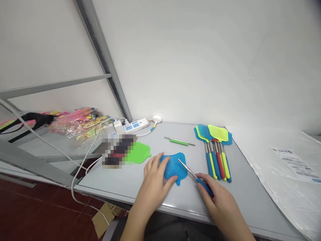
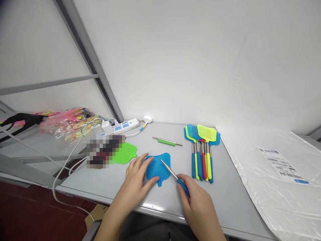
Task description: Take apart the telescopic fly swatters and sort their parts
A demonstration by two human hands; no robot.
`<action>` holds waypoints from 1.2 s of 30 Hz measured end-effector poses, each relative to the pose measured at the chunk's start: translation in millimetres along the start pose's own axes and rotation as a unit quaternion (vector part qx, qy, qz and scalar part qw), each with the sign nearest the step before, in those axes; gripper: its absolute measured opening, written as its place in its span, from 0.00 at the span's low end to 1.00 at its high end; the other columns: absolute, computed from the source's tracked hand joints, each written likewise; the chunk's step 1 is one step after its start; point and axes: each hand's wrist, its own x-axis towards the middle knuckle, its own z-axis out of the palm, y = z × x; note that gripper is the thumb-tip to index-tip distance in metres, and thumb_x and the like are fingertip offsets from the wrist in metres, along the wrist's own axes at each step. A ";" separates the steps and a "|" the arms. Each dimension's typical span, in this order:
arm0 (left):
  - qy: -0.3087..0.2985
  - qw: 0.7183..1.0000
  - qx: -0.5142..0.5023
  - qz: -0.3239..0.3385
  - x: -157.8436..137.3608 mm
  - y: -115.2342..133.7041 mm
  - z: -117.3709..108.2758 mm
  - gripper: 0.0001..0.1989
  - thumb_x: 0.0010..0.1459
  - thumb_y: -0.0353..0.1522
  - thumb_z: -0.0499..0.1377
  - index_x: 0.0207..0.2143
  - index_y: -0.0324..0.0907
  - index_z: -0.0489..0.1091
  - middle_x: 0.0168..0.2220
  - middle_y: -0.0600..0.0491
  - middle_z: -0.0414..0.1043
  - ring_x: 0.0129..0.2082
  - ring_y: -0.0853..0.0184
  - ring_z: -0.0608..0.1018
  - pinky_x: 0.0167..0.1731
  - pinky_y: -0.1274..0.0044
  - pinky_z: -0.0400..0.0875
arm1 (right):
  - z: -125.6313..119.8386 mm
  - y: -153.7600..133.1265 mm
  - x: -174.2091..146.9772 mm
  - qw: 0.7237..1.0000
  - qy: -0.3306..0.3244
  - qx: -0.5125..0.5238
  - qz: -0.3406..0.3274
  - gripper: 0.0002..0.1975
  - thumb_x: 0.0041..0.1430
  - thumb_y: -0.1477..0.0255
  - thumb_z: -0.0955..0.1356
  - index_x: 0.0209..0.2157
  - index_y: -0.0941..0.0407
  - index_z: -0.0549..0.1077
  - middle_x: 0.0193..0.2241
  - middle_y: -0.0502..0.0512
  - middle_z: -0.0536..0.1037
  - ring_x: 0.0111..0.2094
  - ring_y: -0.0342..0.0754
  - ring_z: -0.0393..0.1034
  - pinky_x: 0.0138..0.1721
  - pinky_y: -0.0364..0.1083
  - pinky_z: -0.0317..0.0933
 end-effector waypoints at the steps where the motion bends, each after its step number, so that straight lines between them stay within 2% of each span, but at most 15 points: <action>1: -0.010 1.000 0.008 -0.011 2.3 -1.7 1.0 0.30 0.60 0.43 0.58 0.63 0.48 0.58 0.65 0.45 0.54 0.64 0.50 0.56 0.59 0.58 0.52 | -0.6 -0.4 0.2 1.000 -0.006 -0.005 0.004 0.16 0.66 0.59 0.60 0.49 0.47 0.71 0.46 0.52 0.79 0.44 0.52 0.75 0.42 0.48 0.68; 3: -0.038 0.999 0.015 -0.021 7.5 -1.8 2.1 0.36 0.58 0.47 0.59 0.66 0.47 0.53 0.66 0.43 0.52 0.65 0.49 0.53 0.60 0.57 0.48 | -1.2 -0.6 0.4 1.000 -0.013 -0.009 0.006 0.17 0.66 0.58 0.59 0.50 0.47 0.71 0.47 0.52 0.79 0.44 0.52 0.75 0.42 0.48 0.68; 5: -0.063 0.998 0.014 -0.019 13.0 1.2 2.1 0.38 0.57 0.49 0.58 0.66 0.48 0.53 0.65 0.42 0.55 0.64 0.48 0.55 0.59 0.56 0.47 | -1.4 -0.3 0.5 1.000 -0.014 -0.009 0.002 0.18 0.66 0.58 0.59 0.50 0.47 0.70 0.47 0.53 0.79 0.45 0.52 0.75 0.43 0.48 0.68; 8: -0.070 0.997 0.008 -0.026 20.9 5.9 2.0 0.38 0.54 0.50 0.61 0.64 0.51 0.56 0.58 0.43 0.63 0.59 0.47 0.62 0.55 0.58 0.52 | -1.2 0.6 0.9 1.000 -0.015 -0.010 0.002 0.18 0.66 0.57 0.58 0.50 0.48 0.70 0.47 0.53 0.79 0.45 0.52 0.75 0.43 0.48 0.68; 12: -0.069 0.996 0.001 -0.063 27.4 6.9 3.3 0.41 0.48 0.50 0.65 0.62 0.48 0.59 0.49 0.43 0.68 0.51 0.47 0.67 0.48 0.62 0.57 | -0.3 2.2 0.7 1.000 -0.017 -0.007 0.005 0.18 0.66 0.57 0.58 0.50 0.47 0.70 0.47 0.53 0.79 0.44 0.52 0.75 0.43 0.48 0.67; 14: -0.076 0.994 -0.020 -0.070 27.7 7.0 3.0 0.37 0.47 0.49 0.66 0.57 0.46 0.64 0.47 0.45 0.69 0.49 0.48 0.68 0.47 0.63 0.57 | 0.1 2.8 -0.1 1.000 -0.017 -0.003 0.002 0.18 0.66 0.57 0.58 0.50 0.48 0.70 0.47 0.53 0.79 0.44 0.52 0.75 0.42 0.47 0.67; 16: -0.080 0.992 -0.051 -0.082 26.2 7.9 1.6 0.28 0.47 0.48 0.66 0.48 0.44 0.69 0.44 0.47 0.70 0.47 0.51 0.69 0.47 0.64 0.57 | 0.4 3.0 -1.0 1.000 -0.016 -0.001 0.000 0.18 0.66 0.57 0.58 0.50 0.48 0.70 0.46 0.53 0.79 0.43 0.52 0.75 0.41 0.47 0.67; 18: -0.070 0.988 -0.095 -0.105 23.5 9.6 -0.6 0.20 0.50 0.46 0.65 0.39 0.44 0.69 0.40 0.49 0.71 0.43 0.54 0.70 0.44 0.66 0.59 | 0.3 3.3 -1.7 1.000 -0.018 -0.003 0.003 0.18 0.66 0.56 0.59 0.49 0.48 0.71 0.44 0.53 0.80 0.41 0.53 0.76 0.39 0.47 0.67; 21: -0.043 0.970 -0.209 -0.118 17.5 12.7 -3.9 0.13 0.58 0.44 0.59 0.35 0.45 0.66 0.34 0.53 0.70 0.37 0.59 0.71 0.38 0.71 0.62 | -0.8 3.3 -1.0 1.000 -0.016 -0.003 0.014 0.20 0.65 0.55 0.60 0.50 0.50 0.71 0.42 0.55 0.81 0.40 0.54 0.76 0.38 0.48 0.67; 24: -0.033 0.927 -0.358 -0.107 9.0 14.3 -7.0 0.11 0.64 0.42 0.54 0.35 0.44 0.67 0.33 0.55 0.70 0.35 0.64 0.72 0.37 0.75 0.64 | -0.9 0.1 1.9 0.998 -0.020 0.050 0.010 0.21 0.62 0.54 0.63 0.49 0.52 0.72 0.41 0.56 0.80 0.40 0.55 0.75 0.40 0.47 0.67; 28: -0.013 0.865 -0.484 -0.132 -4.9 7.9 -8.3 0.11 0.61 0.41 0.59 0.37 0.42 0.71 0.35 0.53 0.73 0.37 0.64 0.73 0.39 0.76 0.67 | 5.3 -12.3 5.6 0.980 0.008 0.197 0.023 0.21 0.60 0.54 0.66 0.45 0.55 0.72 0.33 0.54 0.78 0.32 0.49 0.72 0.35 0.43 0.66; 31: 0.026 0.816 -0.550 -0.174 -11.6 2.4 -4.3 0.14 0.56 0.41 0.64 0.37 0.40 0.73 0.37 0.50 0.75 0.38 0.63 0.75 0.40 0.75 0.69 | 13.0 -23.3 5.9 0.971 -0.001 0.241 0.000 0.19 0.59 0.56 0.67 0.44 0.56 0.73 0.30 0.50 0.75 0.28 0.45 0.69 0.32 0.41 0.64; 33: 0.067 0.765 -0.603 -0.215 -12.9 5.2 1.0 0.18 0.53 0.41 0.67 0.41 0.41 0.73 0.40 0.49 0.74 0.38 0.64 0.75 0.40 0.74 0.71 | 17.7 -29.3 5.4 0.974 -0.023 0.224 -0.036 0.14 0.61 0.58 0.66 0.34 0.56 0.74 0.25 0.48 0.72 0.26 0.43 0.65 0.28 0.39 0.61; 36: 0.131 0.679 -0.681 -0.239 -12.4 22.0 11.8 0.27 0.53 0.44 0.66 0.54 0.50 0.65 0.48 0.49 0.72 0.43 0.64 0.76 0.44 0.73 0.71 | 23.1 -36.9 6.6 0.982 0.037 0.164 -0.090 0.14 0.63 0.63 0.65 0.26 0.56 0.69 0.19 0.45 0.64 0.21 0.41 0.59 0.22 0.39 0.55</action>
